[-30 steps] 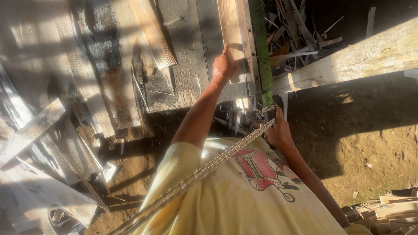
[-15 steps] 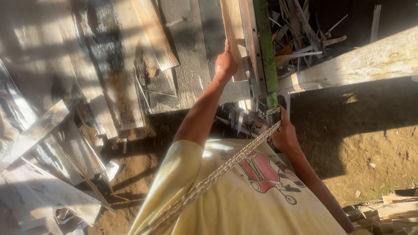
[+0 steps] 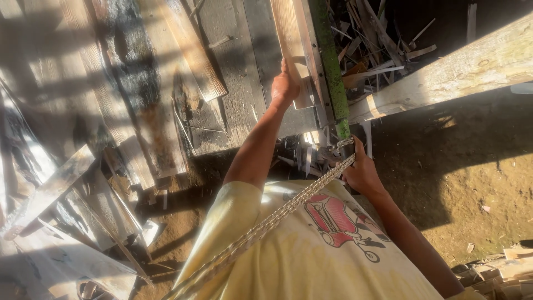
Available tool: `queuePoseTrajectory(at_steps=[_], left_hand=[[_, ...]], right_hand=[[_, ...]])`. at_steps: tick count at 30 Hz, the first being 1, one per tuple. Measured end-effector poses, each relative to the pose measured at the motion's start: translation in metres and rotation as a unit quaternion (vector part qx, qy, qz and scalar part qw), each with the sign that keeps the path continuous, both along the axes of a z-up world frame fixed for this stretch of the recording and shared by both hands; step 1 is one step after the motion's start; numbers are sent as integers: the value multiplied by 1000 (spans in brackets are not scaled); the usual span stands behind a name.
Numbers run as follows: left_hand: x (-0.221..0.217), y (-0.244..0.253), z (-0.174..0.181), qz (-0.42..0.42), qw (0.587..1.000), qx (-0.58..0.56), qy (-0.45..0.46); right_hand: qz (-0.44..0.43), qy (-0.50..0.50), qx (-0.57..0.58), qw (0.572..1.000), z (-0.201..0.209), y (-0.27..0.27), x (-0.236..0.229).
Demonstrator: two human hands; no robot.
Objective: The recorder is sorting and moving thin wooden boards on a workbench in a woodworking area.
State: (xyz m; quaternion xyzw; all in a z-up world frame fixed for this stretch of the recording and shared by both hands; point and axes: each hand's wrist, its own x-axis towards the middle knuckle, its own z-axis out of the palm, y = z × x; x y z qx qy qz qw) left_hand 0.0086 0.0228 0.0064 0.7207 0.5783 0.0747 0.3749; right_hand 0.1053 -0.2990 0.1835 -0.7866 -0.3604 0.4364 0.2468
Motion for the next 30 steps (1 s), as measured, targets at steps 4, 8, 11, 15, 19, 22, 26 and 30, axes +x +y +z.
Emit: queuePoseTrajectory(at_steps=[4, 8, 11, 15, 19, 22, 26, 30], left_hand=[[3, 3, -8, 11, 1000, -4, -7], [-5, 1, -10, 17, 1000, 6, -11], [15, 9, -63, 22, 999, 13, -20], [6, -9, -27, 33, 999, -5, -35], [-3, -3, -12, 35, 999, -6, -36], [-23, -2, -20, 39, 997, 38, -50], [-69, -48, 74, 88, 981, -108, -132], [-134, -85, 46, 98, 914, -241, -312]], right_hand=[[5, -17, -73, 997, 61, 8, -4], [4, 24, 71, 997, 51, -9, 0], [41, -58, 136, 988, -77, -17, 17], [18, -91, 102, 990, -189, -48, 23], [-81, 43, -7, 996, -119, -2, 4], [-31, 11, 26, 999, -59, 9, -1], [-14, -21, 24, 999, -42, -9, 8], [-2, -13, 25, 1000, -14, 3, 1]])
